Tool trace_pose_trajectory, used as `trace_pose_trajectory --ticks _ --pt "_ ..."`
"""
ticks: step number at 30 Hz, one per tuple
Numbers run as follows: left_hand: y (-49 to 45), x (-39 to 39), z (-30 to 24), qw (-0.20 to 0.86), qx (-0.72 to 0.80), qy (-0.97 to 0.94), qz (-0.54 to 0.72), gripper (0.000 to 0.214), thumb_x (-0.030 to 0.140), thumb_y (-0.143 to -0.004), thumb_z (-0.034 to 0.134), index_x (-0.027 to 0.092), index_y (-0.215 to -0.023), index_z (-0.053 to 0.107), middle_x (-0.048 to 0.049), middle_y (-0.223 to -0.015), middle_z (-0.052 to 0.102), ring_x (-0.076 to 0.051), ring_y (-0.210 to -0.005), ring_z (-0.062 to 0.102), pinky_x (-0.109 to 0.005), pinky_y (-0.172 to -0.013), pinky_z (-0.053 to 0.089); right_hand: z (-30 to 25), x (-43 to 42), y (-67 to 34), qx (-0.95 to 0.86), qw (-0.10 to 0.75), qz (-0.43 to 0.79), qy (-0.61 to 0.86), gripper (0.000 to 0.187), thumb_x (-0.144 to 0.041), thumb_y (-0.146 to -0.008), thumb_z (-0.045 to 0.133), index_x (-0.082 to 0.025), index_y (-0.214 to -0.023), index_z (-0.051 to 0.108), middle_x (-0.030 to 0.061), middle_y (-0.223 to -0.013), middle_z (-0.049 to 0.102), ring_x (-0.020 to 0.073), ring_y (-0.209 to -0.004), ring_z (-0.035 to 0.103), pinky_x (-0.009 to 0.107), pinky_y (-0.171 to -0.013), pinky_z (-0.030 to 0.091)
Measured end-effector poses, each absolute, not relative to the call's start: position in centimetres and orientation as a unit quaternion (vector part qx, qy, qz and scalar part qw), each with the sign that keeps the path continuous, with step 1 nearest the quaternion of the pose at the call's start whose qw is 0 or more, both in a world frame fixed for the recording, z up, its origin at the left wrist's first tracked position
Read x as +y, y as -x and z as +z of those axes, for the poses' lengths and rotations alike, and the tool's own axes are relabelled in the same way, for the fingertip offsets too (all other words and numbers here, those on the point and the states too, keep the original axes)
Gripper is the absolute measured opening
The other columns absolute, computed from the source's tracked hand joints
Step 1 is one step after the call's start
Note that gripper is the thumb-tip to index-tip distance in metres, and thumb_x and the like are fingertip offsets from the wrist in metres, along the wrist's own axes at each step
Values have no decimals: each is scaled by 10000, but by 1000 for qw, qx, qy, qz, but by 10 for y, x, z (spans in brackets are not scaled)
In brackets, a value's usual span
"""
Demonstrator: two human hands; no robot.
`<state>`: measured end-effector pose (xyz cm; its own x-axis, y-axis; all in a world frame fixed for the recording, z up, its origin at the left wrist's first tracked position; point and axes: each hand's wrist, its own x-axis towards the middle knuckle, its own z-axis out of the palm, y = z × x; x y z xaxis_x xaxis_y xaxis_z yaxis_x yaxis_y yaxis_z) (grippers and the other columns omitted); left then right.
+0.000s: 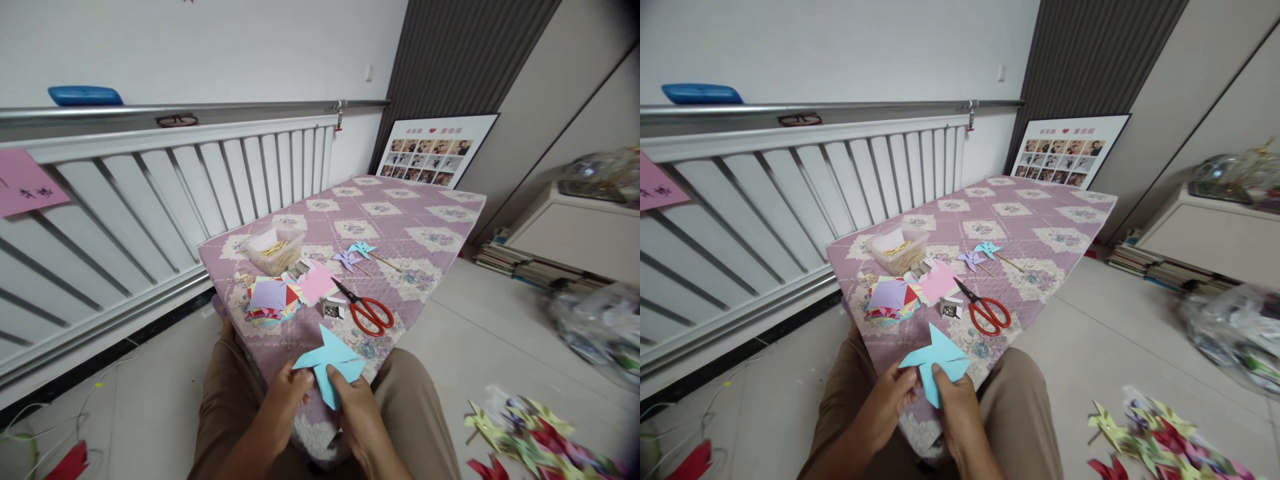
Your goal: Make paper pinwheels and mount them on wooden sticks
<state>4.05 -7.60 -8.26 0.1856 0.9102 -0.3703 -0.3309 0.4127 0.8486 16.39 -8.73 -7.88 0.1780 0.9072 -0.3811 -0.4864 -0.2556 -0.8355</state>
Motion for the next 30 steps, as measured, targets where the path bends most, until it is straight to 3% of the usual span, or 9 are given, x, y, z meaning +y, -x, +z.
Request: trace_pose_trajectory --ticks 12,26,30 --pt "-70 -76 -76 662 494 -215 521 427 414 -531 803 127 -815 665 -77 -789 701 -203 -734 634 -319 -722 477 -81 -91 -153 -243 568 560 553 351 -472 -675 698 -176 -864 710 31 -758 750 234 -724 673 321 -681 518" --pt "-68 -71 -66 679 479 -199 520 328 343 -504 816 126 -697 665 -34 -647 669 -170 -609 612 -302 -655 467 -78 -92 -151 -229 569 631 474 359 -426 -724 699 -188 -990 661 60 -957 749 244 -876 674 350 -811 505" --pt "-64 -64 -64 678 466 -187 536 307 306 -513 801 135 -718 649 -10 -622 652 -144 -548 581 -288 -607 458 -78 -92 -159 -260 570 615 479 340 -446 -758 663 -204 -992 612 28 -874 720 208 -764 656 304 -683 513"
